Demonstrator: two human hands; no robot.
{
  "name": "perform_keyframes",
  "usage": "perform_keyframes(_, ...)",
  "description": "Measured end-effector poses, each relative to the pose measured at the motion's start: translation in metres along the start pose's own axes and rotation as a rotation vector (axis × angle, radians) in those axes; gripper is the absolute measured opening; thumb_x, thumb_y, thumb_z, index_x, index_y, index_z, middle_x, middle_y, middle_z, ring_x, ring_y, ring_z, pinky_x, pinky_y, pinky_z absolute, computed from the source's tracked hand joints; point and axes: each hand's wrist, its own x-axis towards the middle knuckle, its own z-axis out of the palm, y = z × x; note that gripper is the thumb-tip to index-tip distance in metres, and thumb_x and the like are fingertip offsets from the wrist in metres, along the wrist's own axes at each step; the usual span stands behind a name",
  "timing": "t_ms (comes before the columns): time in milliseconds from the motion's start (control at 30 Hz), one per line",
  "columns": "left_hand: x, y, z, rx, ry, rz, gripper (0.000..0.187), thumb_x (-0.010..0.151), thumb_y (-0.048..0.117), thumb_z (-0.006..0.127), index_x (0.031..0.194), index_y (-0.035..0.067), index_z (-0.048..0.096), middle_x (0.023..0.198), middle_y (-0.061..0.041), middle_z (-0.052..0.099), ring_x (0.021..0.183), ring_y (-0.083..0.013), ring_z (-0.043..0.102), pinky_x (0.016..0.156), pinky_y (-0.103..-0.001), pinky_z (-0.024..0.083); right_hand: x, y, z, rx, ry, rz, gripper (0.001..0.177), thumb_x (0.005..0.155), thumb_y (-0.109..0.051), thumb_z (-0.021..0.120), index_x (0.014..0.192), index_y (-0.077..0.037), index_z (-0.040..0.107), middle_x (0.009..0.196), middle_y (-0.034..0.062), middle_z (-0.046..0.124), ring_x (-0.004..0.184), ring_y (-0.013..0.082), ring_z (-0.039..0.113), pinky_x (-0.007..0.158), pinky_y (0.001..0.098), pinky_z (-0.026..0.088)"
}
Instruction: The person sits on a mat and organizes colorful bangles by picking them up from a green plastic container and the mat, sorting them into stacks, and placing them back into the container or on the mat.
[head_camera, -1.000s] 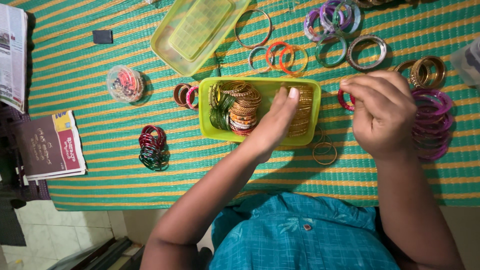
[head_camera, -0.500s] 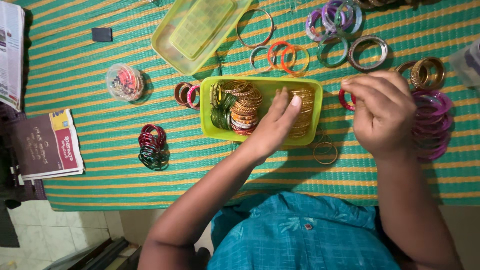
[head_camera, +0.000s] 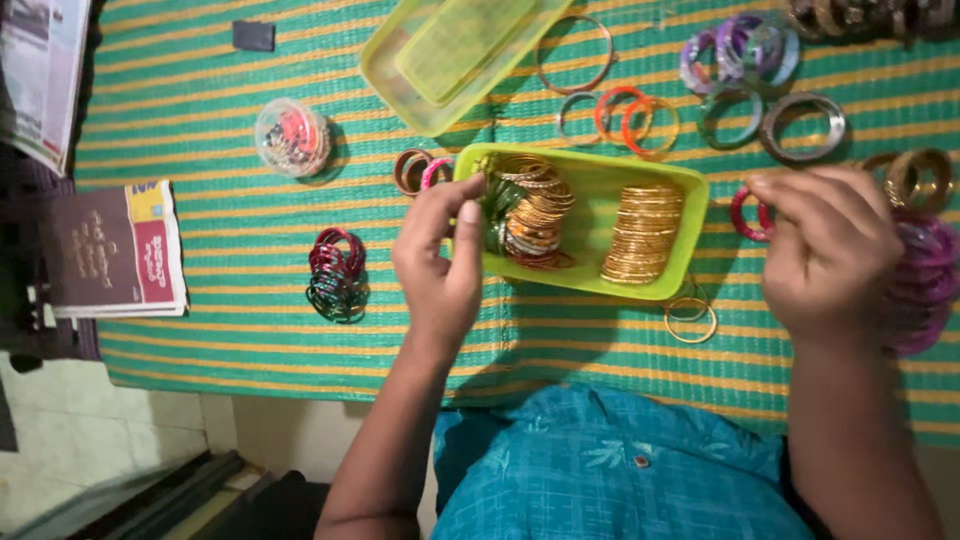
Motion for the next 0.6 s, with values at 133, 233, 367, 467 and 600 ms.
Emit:
perform_keyframes(133,0.009,-0.015,-0.015,0.083,0.068,0.005,0.018,0.1,0.005,0.065,0.116,0.003,0.072,0.11,-0.011,0.071,0.085,-0.0163,0.065,0.072,-0.027,0.054,0.0,-0.03,0.006,0.026,-0.053,-0.003,0.02,0.099,0.017,0.063,0.109,0.001,0.071,0.111,0.0139,0.074,0.108,0.0297,0.071,0.098,0.0375,0.057)
perform_keyframes(233,0.024,-0.027,-0.013,0.112,0.034,0.098,0.016,0.101,0.004,0.067,0.117,0.004,0.071,0.109,-0.01,0.071,0.088,-0.0189,0.069,0.08,-0.03,0.057,0.0,-0.057,0.012,0.064,-0.138,0.02,0.027,0.088,0.017,0.059,0.108,0.001,0.07,0.112,0.0161,0.073,0.108,0.0327,0.071,0.098,0.043,0.057)
perform_keyframes(367,0.045,-0.039,-0.006,0.231,-0.001,0.299,0.019,0.099,0.006,0.072,0.119,0.007,0.071,0.11,-0.009,0.07,0.098,-0.0281,0.069,0.086,-0.038,0.056,0.006,-0.087,0.025,0.131,-0.377,0.047,0.031,0.088,0.011,0.061,0.115,-0.001,0.071,0.116,0.0159,0.072,0.109,0.0331,0.071,0.096,0.042,0.058)
perform_keyframes(467,0.051,-0.046,-0.005,0.215,-0.018,0.318,0.02,0.1,0.006,0.072,0.12,0.008,0.07,0.111,-0.008,0.069,0.101,-0.0288,0.07,0.087,-0.039,0.056,0.01,-0.103,0.039,0.157,-0.48,0.102,0.03,0.088,0.007,0.062,0.116,-0.001,0.069,0.116,0.0179,0.072,0.107,0.0349,0.071,0.09,0.0417,0.058)
perform_keyframes(600,0.047,-0.054,-0.006,0.144,-0.002,0.215,0.023,0.098,0.006,0.071,0.121,0.008,0.07,0.112,-0.009,0.068,0.094,-0.0271,0.069,0.081,-0.038,0.056,0.013,-0.117,0.053,0.127,-0.564,0.245,0.029,0.094,0.002,0.06,0.122,-0.001,0.066,0.113,0.0198,0.073,0.102,0.0352,0.072,0.083,0.041,0.058)
